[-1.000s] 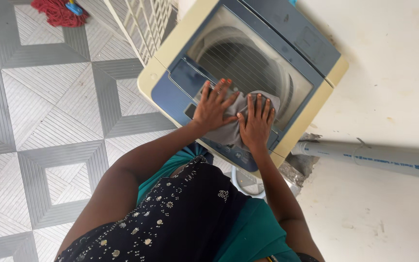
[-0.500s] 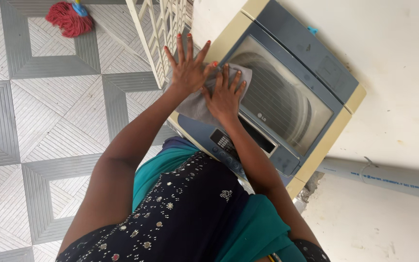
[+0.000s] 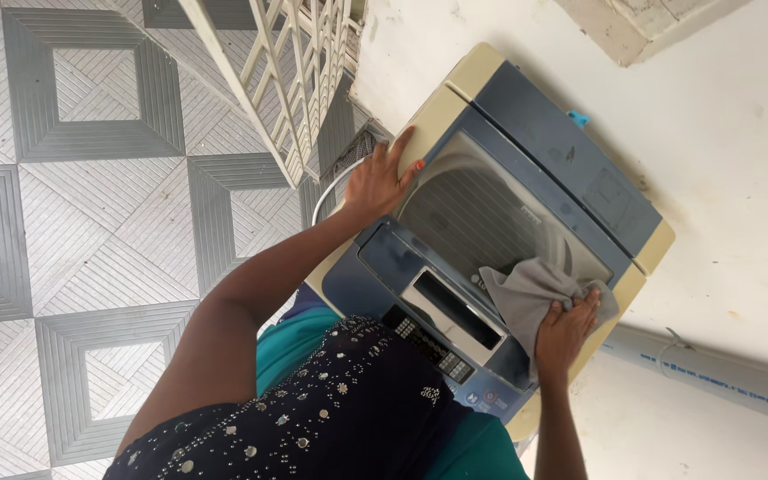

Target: The person cleans a washing machine by wiping its lid, control panel, and top exterior surfaces with a cloth.

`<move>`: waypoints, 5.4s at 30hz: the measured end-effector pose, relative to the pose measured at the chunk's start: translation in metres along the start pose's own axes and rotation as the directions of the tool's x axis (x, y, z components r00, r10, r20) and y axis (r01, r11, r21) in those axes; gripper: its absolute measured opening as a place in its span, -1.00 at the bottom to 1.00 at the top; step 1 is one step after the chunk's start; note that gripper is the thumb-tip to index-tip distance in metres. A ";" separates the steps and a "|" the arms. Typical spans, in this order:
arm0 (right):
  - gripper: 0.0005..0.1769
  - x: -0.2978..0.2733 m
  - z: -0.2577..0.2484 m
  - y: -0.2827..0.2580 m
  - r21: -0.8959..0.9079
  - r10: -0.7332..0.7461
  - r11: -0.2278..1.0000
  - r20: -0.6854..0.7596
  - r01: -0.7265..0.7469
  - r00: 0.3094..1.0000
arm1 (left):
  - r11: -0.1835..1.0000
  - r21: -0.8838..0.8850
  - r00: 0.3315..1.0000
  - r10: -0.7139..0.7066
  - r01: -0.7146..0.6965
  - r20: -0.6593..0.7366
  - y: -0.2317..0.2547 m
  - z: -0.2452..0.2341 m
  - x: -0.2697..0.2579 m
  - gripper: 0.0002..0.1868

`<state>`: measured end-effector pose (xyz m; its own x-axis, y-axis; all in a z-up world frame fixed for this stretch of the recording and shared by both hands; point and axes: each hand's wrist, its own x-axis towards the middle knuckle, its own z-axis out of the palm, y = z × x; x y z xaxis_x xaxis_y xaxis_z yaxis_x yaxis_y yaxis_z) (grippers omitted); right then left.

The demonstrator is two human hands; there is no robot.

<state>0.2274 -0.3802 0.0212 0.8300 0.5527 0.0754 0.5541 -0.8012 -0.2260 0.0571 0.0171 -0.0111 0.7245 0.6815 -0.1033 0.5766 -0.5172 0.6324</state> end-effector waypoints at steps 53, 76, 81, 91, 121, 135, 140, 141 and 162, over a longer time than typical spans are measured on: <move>-0.05 0.137 0.082 -0.190 -0.122 -0.431 0.884 0.168 0.452 0.887 | 0.960 0.231 0.964 0.201 -0.159 -0.171 0.017 0.039 0.038 0.00; -0.04 0.185 0.011 0.120 -0.007 0.162 0.987 -0.065 -0.163 0.985 | 0.963 0.235 0.975 0.169 -0.132 -0.142 0.009 0.047 0.042 -0.16; 0.09 0.127 0.033 0.068 -0.225 0.117 0.965 -0.086 -0.133 0.989 | 0.958 0.253 0.968 0.181 -0.134 -0.173 0.016 0.046 0.046 -0.15; -0.08 0.081 0.079 -0.191 -0.174 -0.447 0.864 0.169 0.473 0.878 | 0.976 0.078 0.928 0.217 -0.203 -0.303 0.001 0.041 0.043 -0.21; -0.24 0.328 0.072 -0.081 -0.086 -0.205 0.973 0.111 0.215 0.972 | 0.925 -0.340 0.966 0.090 -0.172 -0.244 0.003 0.010 0.034 -0.15; -0.11 0.089 0.040 -0.013 -0.256 -0.333 0.883 0.250 0.394 0.909 | 0.969 -0.165 0.964 0.146 -0.185 -0.220 0.012 0.014 0.026 -0.22; -0.22 -0.029 0.030 -0.108 -0.080 -0.578 0.768 0.340 0.636 0.741 | 0.914 -0.243 0.883 0.200 -0.324 -0.425 0.012 0.010 0.006 -0.21; -0.25 -0.046 0.028 -0.122 -0.034 -0.606 0.752 0.356 0.658 0.711 | 0.875 -0.299 0.872 0.234 -0.382 -0.430 0.016 0.013 -0.009 -0.22; -0.22 -0.139 0.057 -0.159 0.260 -0.889 0.445 0.240 0.857 0.389 | 0.967 0.155 0.956 0.229 -0.202 -0.183 0.005 0.066 -0.289 -0.15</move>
<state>0.0208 -0.3167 -0.0087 -0.1854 0.9827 -0.0031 0.9410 0.1767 -0.2886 -0.1247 -0.2164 -0.0292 0.7557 0.6279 0.1865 0.4696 -0.7179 0.5139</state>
